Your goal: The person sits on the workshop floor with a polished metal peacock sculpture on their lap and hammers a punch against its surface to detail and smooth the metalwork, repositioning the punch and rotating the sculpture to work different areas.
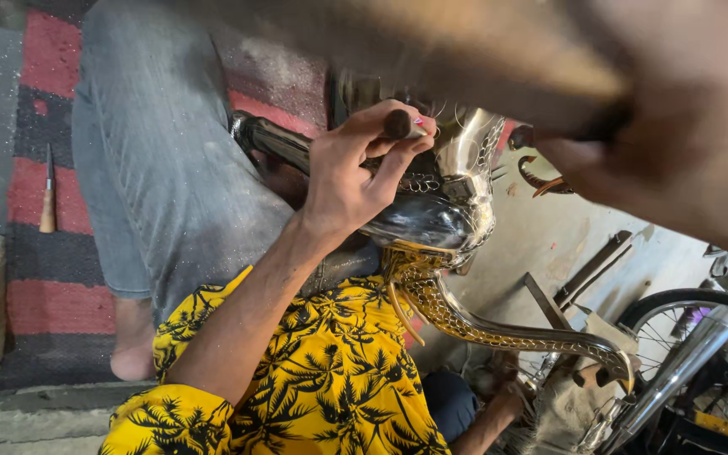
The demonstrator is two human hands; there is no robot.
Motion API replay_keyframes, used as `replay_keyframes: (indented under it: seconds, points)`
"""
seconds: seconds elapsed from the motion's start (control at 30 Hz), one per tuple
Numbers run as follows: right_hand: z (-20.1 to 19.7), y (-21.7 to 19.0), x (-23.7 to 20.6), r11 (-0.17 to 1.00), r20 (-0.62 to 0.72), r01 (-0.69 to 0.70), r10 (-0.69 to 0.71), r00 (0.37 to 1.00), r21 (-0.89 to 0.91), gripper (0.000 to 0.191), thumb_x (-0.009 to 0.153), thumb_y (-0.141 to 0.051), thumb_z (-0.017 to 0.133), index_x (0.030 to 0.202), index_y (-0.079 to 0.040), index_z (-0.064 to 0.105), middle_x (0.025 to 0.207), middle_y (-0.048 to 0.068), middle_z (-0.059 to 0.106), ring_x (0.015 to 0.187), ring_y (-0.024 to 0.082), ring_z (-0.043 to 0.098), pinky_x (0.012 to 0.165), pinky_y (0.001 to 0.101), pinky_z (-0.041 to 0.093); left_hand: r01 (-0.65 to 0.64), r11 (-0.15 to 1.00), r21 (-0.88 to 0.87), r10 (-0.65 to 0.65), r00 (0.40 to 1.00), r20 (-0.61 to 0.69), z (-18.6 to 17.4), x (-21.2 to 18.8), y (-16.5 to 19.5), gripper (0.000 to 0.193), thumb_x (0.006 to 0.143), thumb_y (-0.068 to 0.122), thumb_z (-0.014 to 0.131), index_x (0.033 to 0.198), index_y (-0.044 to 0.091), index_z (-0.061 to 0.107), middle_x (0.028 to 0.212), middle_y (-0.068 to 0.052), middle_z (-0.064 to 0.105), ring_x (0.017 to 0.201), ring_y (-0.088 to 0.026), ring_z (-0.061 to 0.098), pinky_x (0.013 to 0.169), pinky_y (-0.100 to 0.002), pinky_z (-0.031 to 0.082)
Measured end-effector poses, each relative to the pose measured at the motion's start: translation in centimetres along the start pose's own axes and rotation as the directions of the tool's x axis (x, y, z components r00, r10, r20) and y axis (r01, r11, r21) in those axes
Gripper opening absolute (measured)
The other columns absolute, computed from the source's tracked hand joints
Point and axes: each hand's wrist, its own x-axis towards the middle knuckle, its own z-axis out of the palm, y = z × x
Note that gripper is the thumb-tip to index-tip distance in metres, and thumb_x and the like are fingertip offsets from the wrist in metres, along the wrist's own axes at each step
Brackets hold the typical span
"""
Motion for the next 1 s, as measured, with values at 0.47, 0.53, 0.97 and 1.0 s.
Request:
replay_keyframes:
  seconds: [0.47, 0.53, 0.97, 1.0]
  points:
    - [-1.0, -3.6, 1.2, 0.983, -0.072, -0.07, 0.059, 0.996, -0.17, 0.047, 0.084, 0.003, 0.074, 0.127, 0.002, 0.057, 0.086, 0.015, 0.065, 0.07, 0.023, 0.068, 0.056, 0.0372, 0.054, 0.045, 0.995, 0.088, -0.057, 0.989, 0.137, -0.9, 1.7, 1.5, 0.021, 0.103, 0.004, 0.073, 0.123, 0.003, 0.068, 0.114, -0.007, 0.077, 0.105, -0.019, 0.08, 0.094, -0.031, 0.067]
    - [-0.9, -3.0, 0.1, 0.944, -0.051, -0.106, 0.095, 0.994, -0.312, 0.038, 0.082, 0.004, 0.077, 0.116, 0.0, 0.061, 0.08, 0.016, 0.064, 0.066, 0.024, 0.067, 0.057, 0.0382, 0.053, -0.121, 0.932, 0.342, 0.04, 0.972, 0.234, -1.5, 2.4, 1.9, 0.021, 0.098, 0.008, 0.077, 0.118, 0.006, 0.071, 0.109, -0.01, 0.077, 0.097, -0.026, 0.077, 0.087, -0.036, 0.061]
    - [8.5, 2.7, -7.9, 0.99, -0.492, -0.14, 0.106, 0.864, -0.034, 0.018, 0.095, 0.002, 0.075, 0.104, 0.002, 0.06, 0.09, 0.015, 0.068, 0.076, 0.018, 0.068, 0.072, 0.0307, 0.055, -0.441, 0.858, 0.264, 0.182, 0.741, 0.646, -2.1, 7.7, 3.3, 0.039, 0.097, 0.014, 0.08, 0.132, 0.018, 0.064, 0.105, -0.013, 0.075, 0.093, -0.034, 0.072, 0.084, -0.044, 0.058]
    - [9.3, 2.7, -8.5, 0.981, -0.542, -0.188, 0.137, 0.829, -0.04, 0.022, 0.094, 0.0, 0.077, 0.103, 0.005, 0.057, 0.089, 0.016, 0.067, 0.076, 0.019, 0.067, 0.07, 0.0316, 0.054, -0.433, 0.869, 0.24, 0.17, 0.716, 0.676, -1.9, 8.2, 3.3, 0.041, 0.096, 0.013, 0.08, 0.134, 0.017, 0.064, 0.102, -0.013, 0.074, 0.091, -0.034, 0.073, 0.082, -0.045, 0.057]
